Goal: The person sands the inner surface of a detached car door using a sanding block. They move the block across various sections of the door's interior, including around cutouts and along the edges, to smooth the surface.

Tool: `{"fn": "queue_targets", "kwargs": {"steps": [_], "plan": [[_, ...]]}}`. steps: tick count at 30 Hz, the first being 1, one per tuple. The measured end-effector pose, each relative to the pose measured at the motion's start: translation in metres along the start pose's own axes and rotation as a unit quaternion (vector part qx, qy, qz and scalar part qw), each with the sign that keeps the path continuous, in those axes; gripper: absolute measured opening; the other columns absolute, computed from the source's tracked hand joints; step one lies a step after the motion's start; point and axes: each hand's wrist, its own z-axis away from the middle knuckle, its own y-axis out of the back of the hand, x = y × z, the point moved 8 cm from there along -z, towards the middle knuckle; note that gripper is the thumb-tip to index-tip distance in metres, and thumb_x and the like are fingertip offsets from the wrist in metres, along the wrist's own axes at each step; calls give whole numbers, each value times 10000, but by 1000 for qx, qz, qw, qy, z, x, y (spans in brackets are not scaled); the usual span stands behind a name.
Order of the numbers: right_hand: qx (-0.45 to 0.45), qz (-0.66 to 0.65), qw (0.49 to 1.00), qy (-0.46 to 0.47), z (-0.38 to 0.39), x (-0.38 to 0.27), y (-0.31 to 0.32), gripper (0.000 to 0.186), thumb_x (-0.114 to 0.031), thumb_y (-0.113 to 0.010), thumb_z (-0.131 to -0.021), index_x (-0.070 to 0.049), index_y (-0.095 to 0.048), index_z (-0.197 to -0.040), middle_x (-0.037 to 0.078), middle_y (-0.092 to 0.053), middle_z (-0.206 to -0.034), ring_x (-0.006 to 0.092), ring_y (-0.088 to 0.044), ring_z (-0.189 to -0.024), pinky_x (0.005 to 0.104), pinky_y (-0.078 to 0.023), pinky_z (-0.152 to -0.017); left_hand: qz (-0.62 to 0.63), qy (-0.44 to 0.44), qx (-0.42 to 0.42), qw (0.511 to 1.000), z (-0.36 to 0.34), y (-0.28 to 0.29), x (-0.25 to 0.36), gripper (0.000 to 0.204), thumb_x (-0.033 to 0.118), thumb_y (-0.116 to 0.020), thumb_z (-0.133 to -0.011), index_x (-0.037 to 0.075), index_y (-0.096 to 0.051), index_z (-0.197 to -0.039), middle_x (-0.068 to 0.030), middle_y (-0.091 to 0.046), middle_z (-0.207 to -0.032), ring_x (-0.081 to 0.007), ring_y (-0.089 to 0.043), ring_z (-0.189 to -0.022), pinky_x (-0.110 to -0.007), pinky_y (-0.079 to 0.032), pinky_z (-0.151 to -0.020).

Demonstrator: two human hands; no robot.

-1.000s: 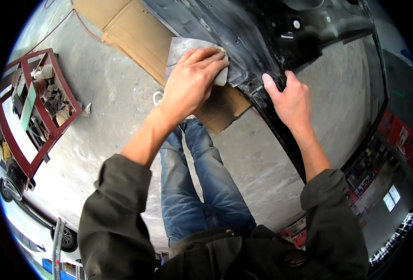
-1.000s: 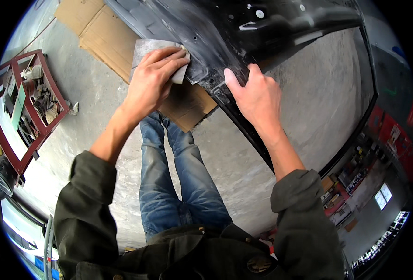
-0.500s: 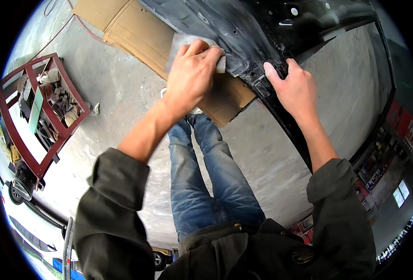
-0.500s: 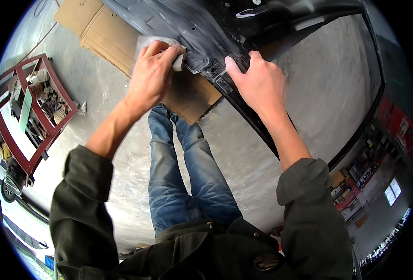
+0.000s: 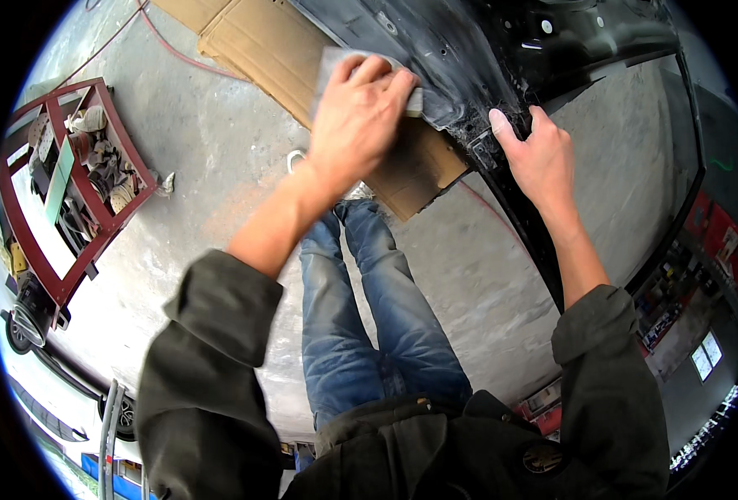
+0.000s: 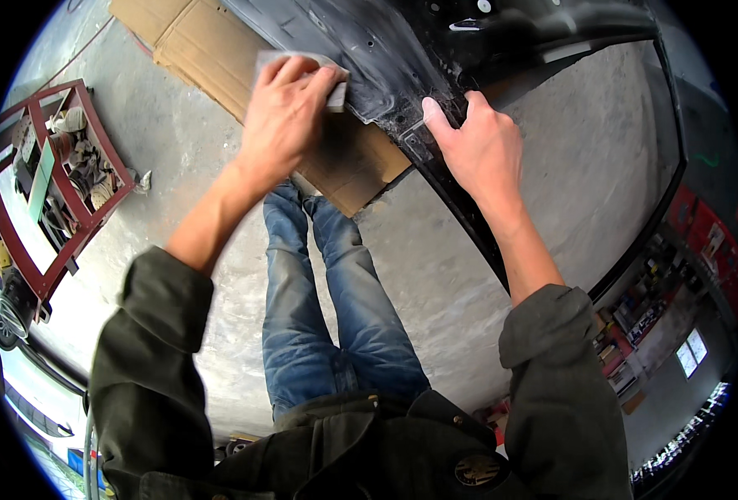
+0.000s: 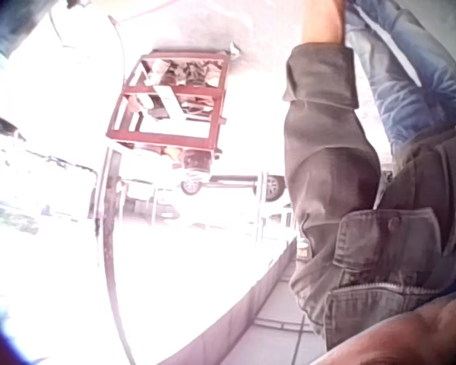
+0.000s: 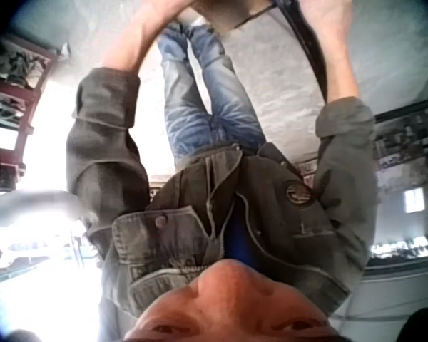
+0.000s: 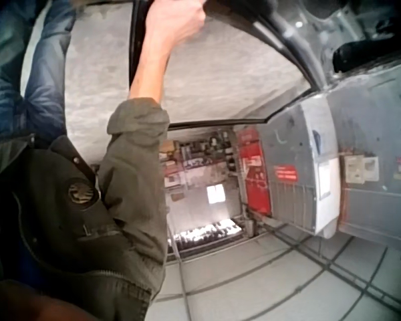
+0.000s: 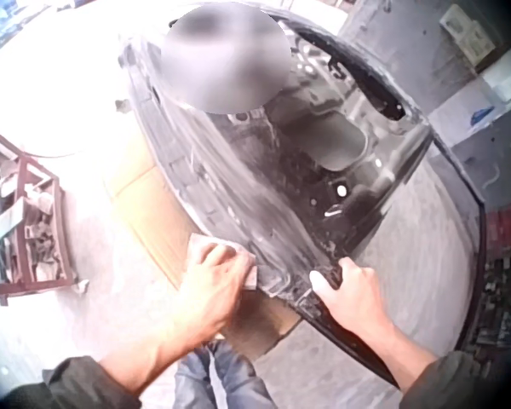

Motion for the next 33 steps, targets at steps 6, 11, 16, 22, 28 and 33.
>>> {"fn": "queue_targets", "kwargs": {"steps": [6,11,16,22,28,33], "plan": [[12,-16,1000,-3,1,1,0,510,-439,-708,-920,68,-669,-952,275,-716,-859,469,-695,-854,481,-539,-738,345,213,62,912,14,-17,28,384,-92,-530,-832,67,-682,-1146,-123,-678,-1124,-334,-606,-1111,-421,-475,-1000],[13,-24,1000,4,-1,-2,1,527,-462,-690,-910,58,-690,-996,269,-730,-876,441,-716,-862,479,-556,-766,382,96,53,918,14,-16,18,440,-78,-574,-749,79,-673,-1149,-141,-688,-1051,-326,-603,-1080,-431,-456,-1008],[2,-18,1000,-13,-1,3,-1,538,-485,-680,-905,44,-691,-1003,263,-735,-893,438,-716,-879,483,-555,-782,197,42,78,976,10,-2,9,371,-29,-599,-761,68,-664,-1113,-61,-727,-1007,-269,-620,-1083,-407,-426,-1043],[14,4,1000,-1,-1,-3,2,534,-482,-679,-904,44,-689,-990,256,-732,-869,444,-714,-855,489,-556,-764,359,146,93,917,12,-15,21,427,-46,-552,-724,62,-681,-1117,-202,-673,-1016,-372,-611,-1074,-458,-447,-1024],[10,6,1000,-14,2,0,3,532,-479,-680,-904,45,-688,-991,255,-730,-849,441,-718,-838,484,-559,-749,378,21,-2,925,16,-7,28,532,-95,-533,-709,74,-664,-1197,-77,-678,-1235,-326,-574,-1172,-435,-443,-1054],[1,4,1000,-5,1,0,2,524,-473,-674,-915,45,-686,-996,253,-730,-840,438,-719,-826,483,-561,-741,41,-106,-34,993,14,-3,-11,459,78,-584,-873,155,-615,-1324,-22,-683,-1211,-227,-590,-1203,-416,-407,-1130]]}}
